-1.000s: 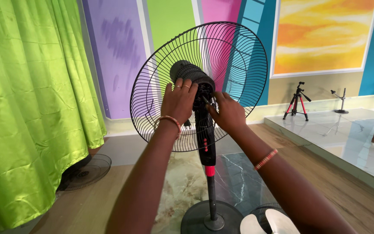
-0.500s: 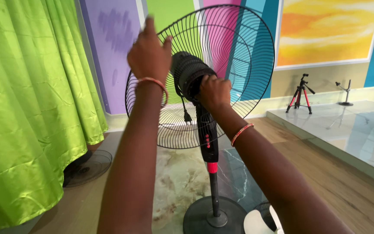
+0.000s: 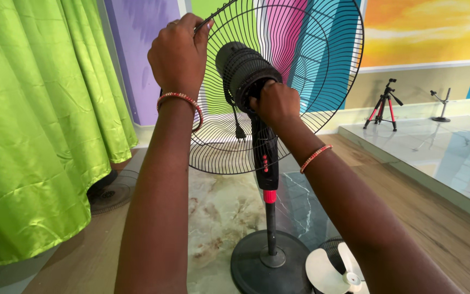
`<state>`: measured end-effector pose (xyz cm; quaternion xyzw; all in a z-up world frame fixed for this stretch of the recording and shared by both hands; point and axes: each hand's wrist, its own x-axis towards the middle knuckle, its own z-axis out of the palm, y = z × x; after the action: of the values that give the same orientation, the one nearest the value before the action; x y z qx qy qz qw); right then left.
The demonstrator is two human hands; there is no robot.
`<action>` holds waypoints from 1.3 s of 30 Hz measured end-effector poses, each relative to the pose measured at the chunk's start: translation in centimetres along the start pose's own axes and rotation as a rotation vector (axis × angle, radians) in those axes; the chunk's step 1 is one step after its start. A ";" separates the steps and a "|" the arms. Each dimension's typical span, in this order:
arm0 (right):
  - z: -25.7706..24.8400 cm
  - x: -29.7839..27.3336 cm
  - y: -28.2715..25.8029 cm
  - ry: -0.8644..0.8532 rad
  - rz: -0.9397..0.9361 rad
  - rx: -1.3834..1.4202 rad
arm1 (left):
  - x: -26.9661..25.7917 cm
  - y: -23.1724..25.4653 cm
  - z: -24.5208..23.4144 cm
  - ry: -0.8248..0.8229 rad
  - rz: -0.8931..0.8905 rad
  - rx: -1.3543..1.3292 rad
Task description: The person removes the front grill of a standing fan, then unscrews the central nut to detach the fan blades. They place the blades on the floor and use pliers to remove a metal clip from the motor shaft.
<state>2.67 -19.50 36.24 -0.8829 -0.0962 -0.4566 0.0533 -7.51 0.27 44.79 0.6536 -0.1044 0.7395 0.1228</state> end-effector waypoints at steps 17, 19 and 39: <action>-1.9 -0.8 -0.1 -0.127 0.179 0.220 | -0.1 0.2 -0.7 -0.027 -0.030 -0.017; -2.0 -0.9 -0.1 -0.142 0.204 0.238 | -0.1 0.2 -0.9 -0.031 -0.033 -0.013; -2.6 -1.1 -0.2 -0.334 0.456 0.569 | -0.2 0.3 -1.3 -0.045 -0.040 -0.052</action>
<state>-0.08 -19.91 36.87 -0.8936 -0.0279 -0.2383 0.3794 -8.78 0.34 44.40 0.6685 -0.1131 0.7192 0.1520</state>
